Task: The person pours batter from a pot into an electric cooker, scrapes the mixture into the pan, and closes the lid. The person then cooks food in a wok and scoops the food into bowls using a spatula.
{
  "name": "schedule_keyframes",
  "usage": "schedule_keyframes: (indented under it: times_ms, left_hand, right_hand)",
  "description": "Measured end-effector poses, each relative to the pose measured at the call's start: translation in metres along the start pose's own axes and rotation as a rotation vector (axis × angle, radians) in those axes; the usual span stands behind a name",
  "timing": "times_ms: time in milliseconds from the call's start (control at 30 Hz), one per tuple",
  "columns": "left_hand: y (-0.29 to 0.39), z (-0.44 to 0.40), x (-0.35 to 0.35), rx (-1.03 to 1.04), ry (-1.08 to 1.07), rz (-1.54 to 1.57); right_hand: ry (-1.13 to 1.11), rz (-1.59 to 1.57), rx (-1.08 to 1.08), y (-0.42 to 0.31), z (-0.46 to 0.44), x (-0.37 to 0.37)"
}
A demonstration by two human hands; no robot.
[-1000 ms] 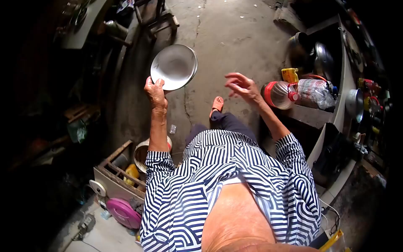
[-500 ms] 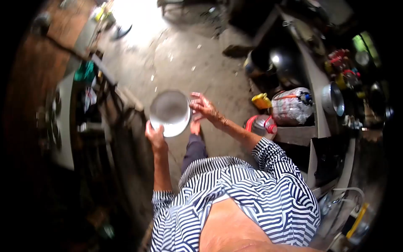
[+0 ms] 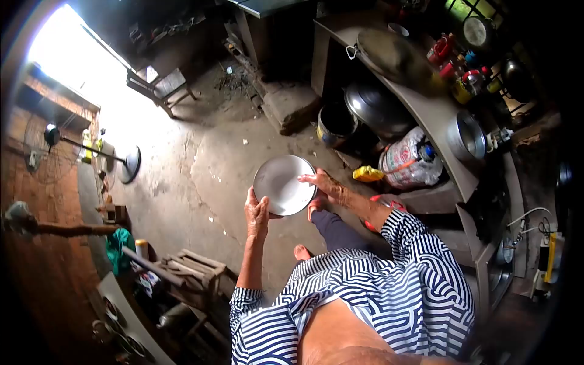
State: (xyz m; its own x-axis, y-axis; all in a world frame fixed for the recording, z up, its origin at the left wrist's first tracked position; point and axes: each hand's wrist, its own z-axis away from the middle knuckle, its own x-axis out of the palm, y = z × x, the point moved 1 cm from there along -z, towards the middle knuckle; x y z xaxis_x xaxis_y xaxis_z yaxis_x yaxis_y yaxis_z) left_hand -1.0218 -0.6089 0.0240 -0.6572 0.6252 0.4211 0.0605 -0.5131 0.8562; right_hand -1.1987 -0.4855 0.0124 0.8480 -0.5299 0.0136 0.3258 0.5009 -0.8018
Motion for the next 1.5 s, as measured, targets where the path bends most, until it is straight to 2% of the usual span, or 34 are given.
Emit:
schedule_keyframes:
  times_ms: [100,133,167,233,367,400,433,500,533,567,633,733,767,833,867,900,967,1000,1033,1200,1333,1367,1433,1500]
  left_hand:
    - [0.02,-0.052,0.002,-0.089,0.026,-0.17]
    - [0.026,-0.078,0.004,-0.021,0.024,-0.283]
    - [0.033,-0.093,0.012,-0.029,0.019,-0.3]
    - [0.058,-0.139,0.03,-0.083,0.051,-0.11]
    - [0.1,-0.205,0.039,-0.101,0.098,-0.194]
    - [0.11,-0.221,0.041,-0.05,0.088,-0.198]
    - [0.113,-0.238,0.04,0.0,0.137,-0.228]
    - [0.147,-0.267,0.05,-0.03,0.15,-0.458]
    - [0.137,-0.284,0.034,-0.033,0.157,-0.573]
    - [0.151,-0.298,0.04,-0.003,0.13,-0.54]
    - [0.161,-0.337,0.034,0.045,0.13,-0.518]
    - [0.182,-0.396,0.024,-0.06,0.068,-0.408]
    - [0.182,-0.386,0.026,-0.059,0.016,-0.311]
    - [0.193,-0.428,0.018,-0.065,-0.032,-0.202]
    - [0.196,-0.447,0.02,-0.044,-0.039,-0.125]
    - [0.2,-0.461,0.019,-0.034,-0.044,-0.049]
    - [0.21,-0.484,0.022,-0.027,-0.06,-0.027]
    - [0.207,-0.463,0.035,-0.011,-0.082,-0.018]
    - [0.214,-0.479,0.033,-0.021,-0.09,-0.017]
    - [0.234,-0.546,0.022,0.045,-0.006,0.126]
    - [0.258,-0.59,0.013,0.037,0.184,0.199]
    - [0.243,-0.61,-0.014,0.012,0.197,0.277]
    - [0.225,-0.638,-0.058,0.005,-0.077,0.485]
    - [0.21,-0.644,-0.088,0.043,0.17,0.064]
  right_hand:
    - [0.016,-0.162,0.058,-0.037,-0.03,-0.012]
    - [0.034,-0.202,0.139,-0.061,-0.04,-0.017]
    - [0.033,-0.22,0.14,-0.073,-0.043,-0.023]
    - [0.027,-0.243,0.091,-0.112,-0.069,-0.038]
    - [-0.049,-0.414,0.044,-0.16,-0.121,-0.053]
    - [-0.046,-0.37,0.06,-0.174,-0.133,-0.057]
    - [0.092,-0.23,0.084,-0.193,-0.141,-0.057]
    - [0.155,-0.249,0.125,-0.181,-0.192,-0.07]
    - [0.097,-0.27,0.094,-0.197,-0.191,-0.069]
    - [0.04,-0.3,0.059,-0.22,-0.198,-0.07]
    - [0.039,-0.221,0.047,-0.216,-0.25,-0.085]
    - [0.065,-0.289,-0.017,-0.266,-0.275,-0.081]
    - [0.086,-0.288,-0.014,-0.268,-0.256,-0.078]
    - [0.151,-0.28,0.046,-0.299,-0.286,-0.082]
    - [0.072,-0.334,-0.034,-0.298,-0.308,-0.093]
    - [0.071,-0.309,-0.015,-0.305,-0.319,-0.101]
    - [0.091,-0.274,-0.093,-0.332,-0.327,-0.102]
    - [0.105,-0.287,-0.096,-0.325,-0.3,-0.107]
    - [0.106,-0.275,-0.066,-0.337,-0.312,-0.109]
    - [0.168,-0.291,0.009,-0.38,-0.351,-0.14]
    - [0.171,-0.3,-0.067,-0.412,-0.375,-0.19]
    - [0.175,-0.307,-0.069,-0.425,-0.381,-0.201]
    - [0.147,-0.273,-0.176,-0.447,-0.396,-0.225]
    - [0.128,-0.293,-0.207,-0.455,-0.408,-0.256]
